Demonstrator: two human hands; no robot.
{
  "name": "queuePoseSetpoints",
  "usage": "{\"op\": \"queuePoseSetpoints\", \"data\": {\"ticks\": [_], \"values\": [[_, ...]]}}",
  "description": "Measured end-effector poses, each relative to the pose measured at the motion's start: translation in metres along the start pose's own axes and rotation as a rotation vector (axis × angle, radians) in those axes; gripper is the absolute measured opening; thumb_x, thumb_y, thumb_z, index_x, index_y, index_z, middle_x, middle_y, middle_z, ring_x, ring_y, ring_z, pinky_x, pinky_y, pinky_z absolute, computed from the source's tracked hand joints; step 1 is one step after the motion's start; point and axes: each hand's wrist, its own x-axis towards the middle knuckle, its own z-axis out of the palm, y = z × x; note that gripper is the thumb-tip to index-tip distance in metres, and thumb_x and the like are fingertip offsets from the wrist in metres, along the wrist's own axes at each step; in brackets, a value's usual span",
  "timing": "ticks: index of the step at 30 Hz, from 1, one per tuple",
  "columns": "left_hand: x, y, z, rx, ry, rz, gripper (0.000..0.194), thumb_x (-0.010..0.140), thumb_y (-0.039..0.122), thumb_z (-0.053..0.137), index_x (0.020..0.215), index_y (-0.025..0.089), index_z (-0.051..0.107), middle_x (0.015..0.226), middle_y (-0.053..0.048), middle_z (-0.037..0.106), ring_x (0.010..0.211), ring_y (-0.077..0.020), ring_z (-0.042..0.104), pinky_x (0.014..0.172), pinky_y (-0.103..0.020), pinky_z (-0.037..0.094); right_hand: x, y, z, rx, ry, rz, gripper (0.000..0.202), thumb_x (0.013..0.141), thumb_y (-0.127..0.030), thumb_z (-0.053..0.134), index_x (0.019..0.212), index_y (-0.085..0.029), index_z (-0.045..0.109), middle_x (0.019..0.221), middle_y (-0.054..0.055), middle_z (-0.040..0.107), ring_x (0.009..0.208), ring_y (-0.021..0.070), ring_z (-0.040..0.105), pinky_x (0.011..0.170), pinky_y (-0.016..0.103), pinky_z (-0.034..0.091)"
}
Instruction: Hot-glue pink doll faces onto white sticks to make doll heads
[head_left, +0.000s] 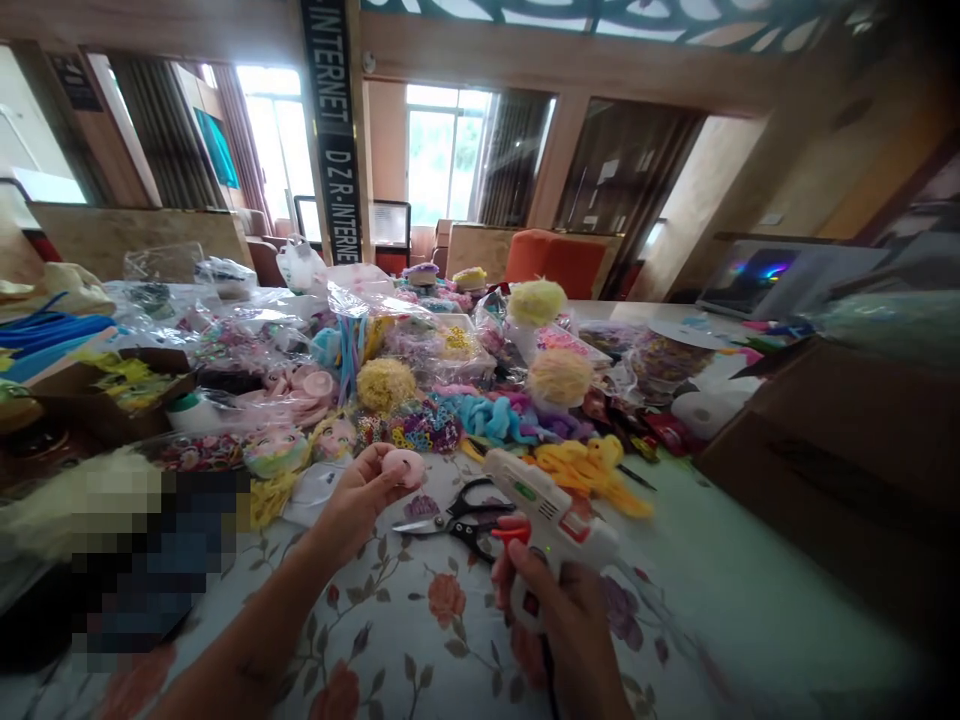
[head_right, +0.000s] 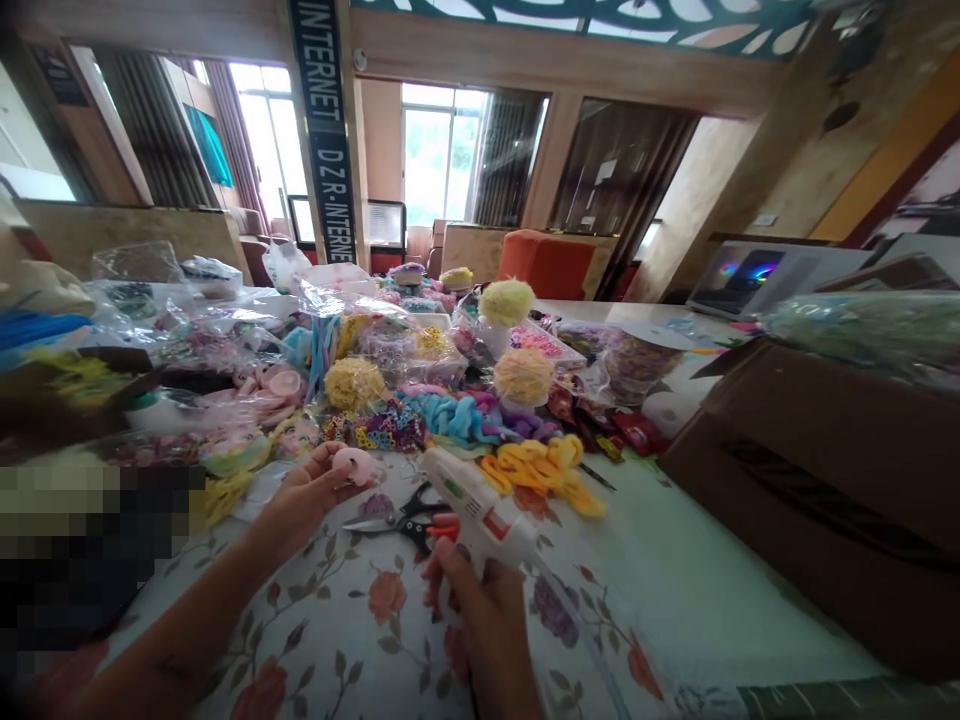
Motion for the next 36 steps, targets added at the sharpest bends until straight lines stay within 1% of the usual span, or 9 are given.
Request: {"op": "queuePoseSetpoints", "data": {"ticks": [3,6,9,13,16,25,30,34,36], "values": [[0.0,0.0,0.001,-0.007,0.007,0.031,0.026,0.074,0.036,0.074,0.084,0.016,0.059,0.08,-0.001,0.063,0.077,-0.0138,0.062,0.082,-0.031,0.051,-0.007,0.006,0.02,0.075,-0.023,0.029,0.036,0.071,-0.051,0.07,0.076,-0.015,0.069,0.062,0.002,0.064,0.049,0.013,0.052,0.048,0.024,0.043],[-0.001,0.0,0.001,0.014,0.021,0.042,0.024,0.073,0.033,0.075,0.081,0.017,0.059,0.078,0.0,0.063,0.075,-0.0129,0.06,0.079,-0.028,0.049,-0.012,0.015,0.027,0.076,-0.034,0.052,0.036,0.07,-0.051,0.072,0.074,-0.016,0.069,0.053,0.0,0.06,0.049,0.0144,0.053,0.051,0.025,0.046],[-0.004,0.0,0.002,0.12,0.026,0.059,0.02,0.074,0.031,0.074,0.082,0.018,0.061,0.077,0.0,0.063,0.074,-0.0124,0.057,0.074,-0.024,0.046,-0.016,0.021,0.028,0.092,-0.066,0.06,0.039,0.071,-0.053,0.071,0.077,-0.015,0.07,0.055,0.002,0.063,0.047,0.0138,0.053,0.048,0.025,0.045],[-0.008,0.005,0.004,0.332,-0.007,0.13,0.014,0.078,0.032,0.069,0.08,0.019,0.068,0.079,0.0,0.059,0.076,-0.0128,0.054,0.071,-0.023,0.042,-0.02,0.024,0.026,0.104,-0.096,0.054,0.041,0.073,-0.053,0.07,0.089,-0.015,0.071,0.066,0.005,0.07,0.05,0.0134,0.055,0.053,0.026,0.048],[-0.01,0.008,0.006,0.4,-0.012,0.172,0.012,0.077,0.031,0.07,0.079,0.019,0.07,0.083,-0.001,0.059,0.079,-0.0141,0.054,0.07,-0.023,0.042,-0.022,0.024,0.024,0.062,-0.085,0.048,0.039,0.072,-0.051,0.072,0.091,-0.016,0.072,0.068,0.005,0.071,0.05,0.0125,0.054,0.055,0.026,0.048],[-0.012,0.006,0.011,0.418,0.05,0.238,0.013,0.075,0.031,0.072,0.078,0.019,0.069,0.079,-0.002,0.063,0.082,-0.0171,0.059,0.079,-0.027,0.047,-0.024,0.023,0.027,0.053,-0.065,0.046,0.045,0.075,-0.055,0.067,0.096,-0.015,0.07,0.07,0.006,0.071,0.05,0.0134,0.055,0.051,0.026,0.046],[-0.011,0.005,0.01,0.429,0.094,0.306,0.012,0.074,0.03,0.073,0.077,0.019,0.069,0.082,-0.002,0.062,0.087,-0.0182,0.06,0.081,-0.028,0.047,-0.025,0.024,0.028,0.059,-0.035,0.074,0.046,0.072,-0.056,0.07,0.094,-0.015,0.07,0.071,0.006,0.071,0.05,0.0135,0.055,0.052,0.027,0.047],[-0.012,0.005,0.009,0.398,0.071,0.318,0.01,0.073,0.027,0.074,0.078,0.019,0.069,0.085,-0.003,0.062,0.098,-0.0221,0.061,0.085,-0.03,0.048,-0.025,0.025,0.028,0.057,-0.014,0.069,0.047,0.071,-0.056,0.07,0.094,-0.015,0.07,0.057,0.003,0.064,0.049,0.0149,0.054,0.05,0.028,0.046],[-0.012,0.004,0.009,0.374,0.048,0.322,0.009,0.073,0.025,0.074,0.079,0.02,0.07,0.088,-0.003,0.062,0.104,-0.0233,0.06,0.087,-0.031,0.048,-0.025,0.024,0.028,0.055,-0.02,0.073,0.047,0.071,-0.056,0.07,0.095,-0.015,0.069,0.059,0.003,0.065,0.049,0.0145,0.054,0.05,0.028,0.047]]}}
